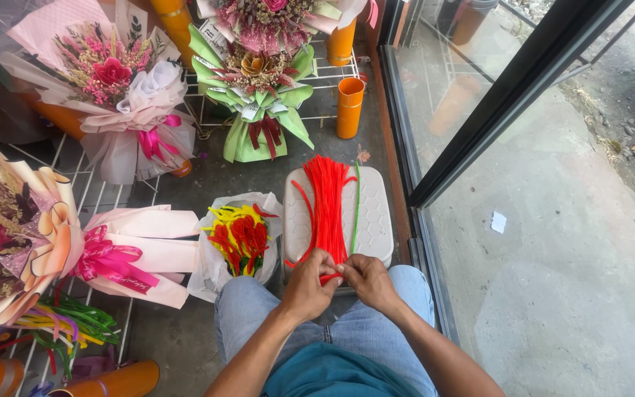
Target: Twisting red pipe cleaners together to prepare them for use in floral arrangements.
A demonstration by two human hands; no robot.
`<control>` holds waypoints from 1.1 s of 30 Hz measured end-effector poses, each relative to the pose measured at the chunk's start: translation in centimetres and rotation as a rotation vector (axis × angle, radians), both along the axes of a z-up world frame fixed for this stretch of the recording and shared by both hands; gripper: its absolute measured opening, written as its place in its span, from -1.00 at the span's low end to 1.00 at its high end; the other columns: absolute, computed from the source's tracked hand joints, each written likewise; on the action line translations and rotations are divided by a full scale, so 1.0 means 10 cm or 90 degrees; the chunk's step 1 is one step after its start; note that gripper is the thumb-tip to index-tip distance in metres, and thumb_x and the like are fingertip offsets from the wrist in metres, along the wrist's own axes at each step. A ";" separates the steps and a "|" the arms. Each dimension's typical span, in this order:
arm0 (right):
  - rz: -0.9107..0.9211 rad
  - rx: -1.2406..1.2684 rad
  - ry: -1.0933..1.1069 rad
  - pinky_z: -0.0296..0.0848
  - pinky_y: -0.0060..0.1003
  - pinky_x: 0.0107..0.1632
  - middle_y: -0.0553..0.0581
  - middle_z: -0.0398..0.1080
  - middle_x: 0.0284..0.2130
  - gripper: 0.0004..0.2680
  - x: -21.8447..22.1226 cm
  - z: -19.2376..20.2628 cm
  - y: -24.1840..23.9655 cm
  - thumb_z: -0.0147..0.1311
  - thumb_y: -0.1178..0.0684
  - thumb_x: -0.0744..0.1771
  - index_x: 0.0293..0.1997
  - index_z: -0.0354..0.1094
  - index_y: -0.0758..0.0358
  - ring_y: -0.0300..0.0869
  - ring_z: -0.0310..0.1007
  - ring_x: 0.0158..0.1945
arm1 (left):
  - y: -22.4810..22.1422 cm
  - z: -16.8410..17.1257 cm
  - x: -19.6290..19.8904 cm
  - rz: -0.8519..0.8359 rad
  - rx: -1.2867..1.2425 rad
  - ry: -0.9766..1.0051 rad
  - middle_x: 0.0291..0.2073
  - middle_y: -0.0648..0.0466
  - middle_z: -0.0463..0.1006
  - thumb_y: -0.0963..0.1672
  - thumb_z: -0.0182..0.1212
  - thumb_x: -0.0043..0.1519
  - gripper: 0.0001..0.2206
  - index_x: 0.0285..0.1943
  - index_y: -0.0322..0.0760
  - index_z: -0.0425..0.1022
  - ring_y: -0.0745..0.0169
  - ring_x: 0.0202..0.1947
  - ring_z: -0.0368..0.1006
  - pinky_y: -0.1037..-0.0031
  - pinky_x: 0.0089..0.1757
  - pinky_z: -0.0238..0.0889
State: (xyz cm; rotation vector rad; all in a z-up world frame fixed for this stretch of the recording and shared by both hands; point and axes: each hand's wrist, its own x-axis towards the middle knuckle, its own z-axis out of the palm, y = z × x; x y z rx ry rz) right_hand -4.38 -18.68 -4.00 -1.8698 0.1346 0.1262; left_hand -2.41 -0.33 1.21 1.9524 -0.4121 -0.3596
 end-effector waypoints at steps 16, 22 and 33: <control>0.198 -0.228 -0.562 0.37 -0.21 -0.36 0.18 0.33 -0.36 -0.77 -0.24 -0.03 -0.09 -0.12 0.01 0.45 0.10 0.35 0.36 -0.08 0.35 -0.43 | -0.01 -0.38 0.16 0.042 -0.125 0.383 -0.38 -0.09 0.71 -0.27 0.43 0.13 -0.70 -0.29 -0.18 0.28 0.27 -0.38 0.60 0.52 -0.33 0.40; 0.252 -0.271 -0.455 0.27 -0.18 -0.49 0.07 0.29 -0.45 -0.81 -0.27 0.06 -0.14 -0.17 0.00 0.46 -0.11 0.40 0.19 -0.12 0.29 -0.54 | -0.02 -0.32 0.17 -0.022 -0.064 0.300 -0.52 0.02 0.65 -0.27 0.34 0.21 -0.69 -0.35 -0.14 0.20 0.30 -0.36 0.68 0.57 -0.38 0.38; 0.419 -0.045 -0.153 0.39 -0.25 -0.35 0.03 0.45 -0.45 -0.80 -0.29 0.18 -0.18 -0.03 -0.03 0.44 -0.25 0.41 0.25 -0.20 0.44 -0.42 | 0.04 0.17 0.16 -0.350 0.270 -0.029 -0.49 0.21 0.49 -0.13 0.32 0.24 -0.81 -0.35 -0.04 0.35 0.25 -0.46 0.39 0.31 -0.41 0.18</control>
